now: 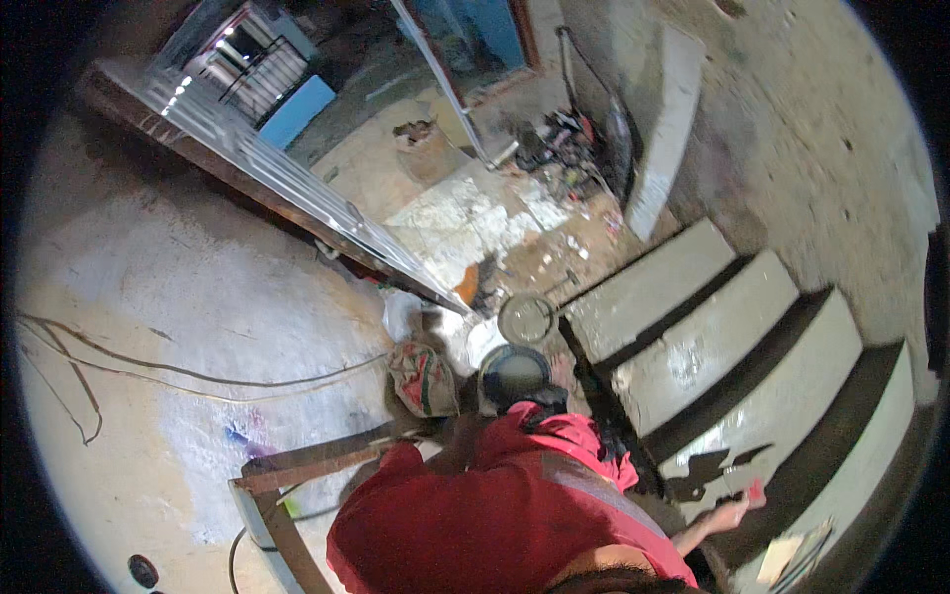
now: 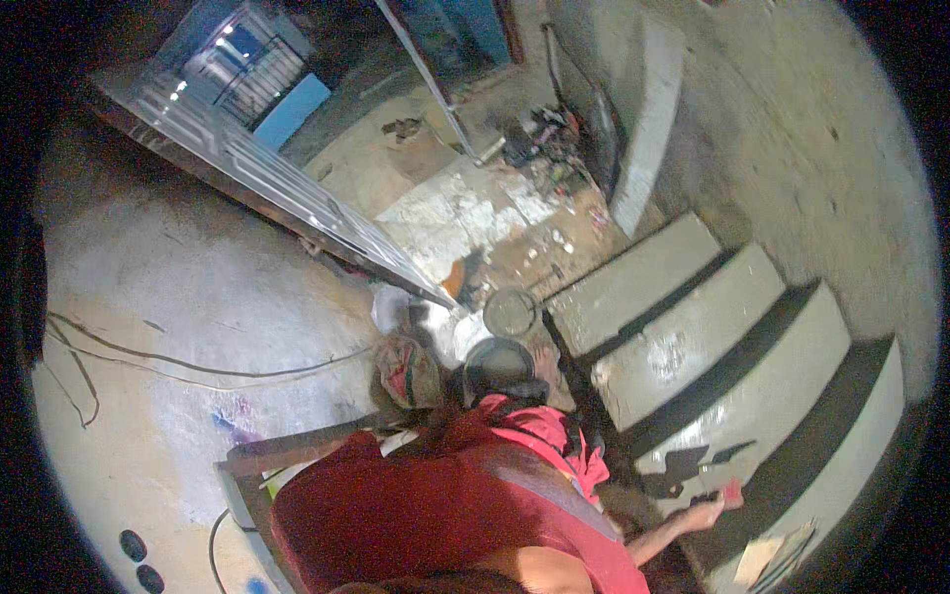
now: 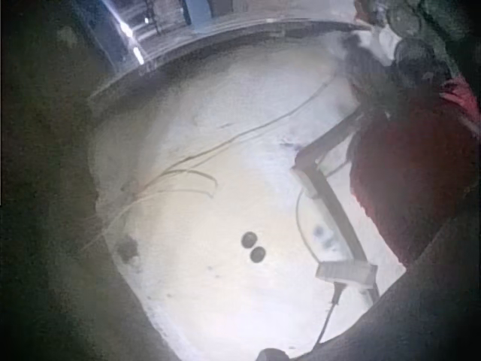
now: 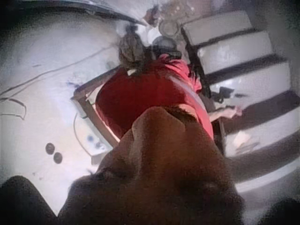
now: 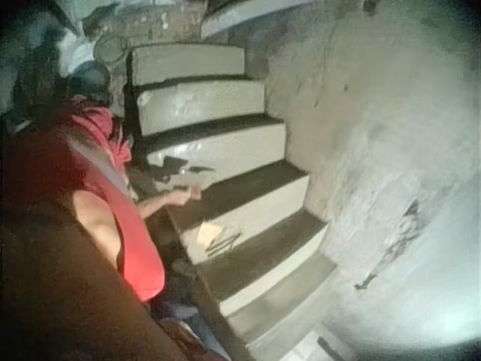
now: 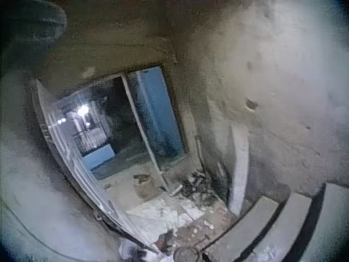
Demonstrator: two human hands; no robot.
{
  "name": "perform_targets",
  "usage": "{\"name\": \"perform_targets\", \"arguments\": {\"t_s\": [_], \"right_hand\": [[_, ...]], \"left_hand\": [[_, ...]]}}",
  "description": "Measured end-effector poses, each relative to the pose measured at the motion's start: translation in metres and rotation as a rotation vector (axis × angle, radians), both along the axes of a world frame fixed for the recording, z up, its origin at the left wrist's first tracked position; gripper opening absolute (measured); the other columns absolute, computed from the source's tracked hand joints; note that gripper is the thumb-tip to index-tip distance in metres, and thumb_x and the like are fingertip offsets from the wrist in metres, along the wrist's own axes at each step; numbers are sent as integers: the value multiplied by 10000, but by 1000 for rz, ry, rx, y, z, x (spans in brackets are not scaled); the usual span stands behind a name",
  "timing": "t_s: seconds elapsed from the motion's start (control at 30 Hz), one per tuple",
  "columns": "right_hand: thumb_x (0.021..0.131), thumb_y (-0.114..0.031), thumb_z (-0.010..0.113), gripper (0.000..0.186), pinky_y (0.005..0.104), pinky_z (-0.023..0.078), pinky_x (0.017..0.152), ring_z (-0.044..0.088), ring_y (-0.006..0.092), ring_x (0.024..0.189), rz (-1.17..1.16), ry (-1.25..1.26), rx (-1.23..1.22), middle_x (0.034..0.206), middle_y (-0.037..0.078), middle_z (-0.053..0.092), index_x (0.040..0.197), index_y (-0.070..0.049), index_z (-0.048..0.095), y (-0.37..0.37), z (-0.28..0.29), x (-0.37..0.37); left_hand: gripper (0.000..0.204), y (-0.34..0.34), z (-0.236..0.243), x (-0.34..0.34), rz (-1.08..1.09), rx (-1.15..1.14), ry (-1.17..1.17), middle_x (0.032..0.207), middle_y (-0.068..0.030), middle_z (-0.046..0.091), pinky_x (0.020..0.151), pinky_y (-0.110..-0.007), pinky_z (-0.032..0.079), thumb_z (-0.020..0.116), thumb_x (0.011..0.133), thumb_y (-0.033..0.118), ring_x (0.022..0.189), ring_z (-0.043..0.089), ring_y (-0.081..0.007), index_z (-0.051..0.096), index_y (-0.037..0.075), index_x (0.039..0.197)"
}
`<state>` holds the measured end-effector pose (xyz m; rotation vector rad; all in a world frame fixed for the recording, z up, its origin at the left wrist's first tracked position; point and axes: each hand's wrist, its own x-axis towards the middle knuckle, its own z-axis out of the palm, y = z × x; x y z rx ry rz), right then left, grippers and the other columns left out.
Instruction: The person applies wet plaster to concrete stair treads and risers using a trowel and a small bucket. They smooth the surface with the trowel and a sponge, working step by step on the curved staircase.
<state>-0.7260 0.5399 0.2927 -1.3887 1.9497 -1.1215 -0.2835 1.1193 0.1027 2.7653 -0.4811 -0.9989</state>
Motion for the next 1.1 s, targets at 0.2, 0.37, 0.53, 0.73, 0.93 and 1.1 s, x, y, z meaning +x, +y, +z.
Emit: {"name": "perform_targets", "arguments": {"t_s": [0.2,0.37,0.53,0.73,0.93,1.1], "right_hand": [[1089,-375,432,547,451,497,1022,659,337,1180,156,-112,-30,1291,203,714,1303,51,700,-32,47,152],[1043,-439,556,550,385,491,909,619,267,1002,157,-574,254,1309,103,674,1384,-19,657,-33,91,305],[987,-431,642,466,322,456,749,531,163,810,343,-858,364,1146,-2,632,1324,-110,666,-18,117,425],[1035,-411,585,437,325,438,702,508,139,776,591,-913,418,1151,-6,624,1335,-96,624,5,142,542],[1021,-384,600,430,350,455,690,507,162,762,710,-728,473,1147,17,613,1309,-67,627,32,159,658],[978,-313,635,266,364,440,743,542,191,815,875,-914,619,1076,9,612,1159,-117,631,40,129,761]], "left_hand": [[294,-17,-14,111,117,-267,-193,1076,-148,733,899,-536,565,702,887,275,992,707,-368,732,145,1149],[371,-31,-19,205,35,-619,-968,1087,-144,735,916,-533,557,742,865,286,1000,698,-360,735,150,1210],[398,-63,-25,238,927,-654,-118,1131,-170,723,900,-530,543,759,881,305,1044,680,-385,718,147,1244],[420,-88,-22,207,1034,-540,114,1299,-218,700,961,-480,535,650,991,354,1145,677,-406,677,119,1339],[446,-114,-44,223,819,-220,194,1292,-207,702,968,-446,523,559,1051,350,1133,677,-335,653,71,1386],[427,-137,-37,314,908,-1049,92,1214,-192,728,1010,-431,507,580,1036,280,1125,676,-331,652,17,1365]]}}
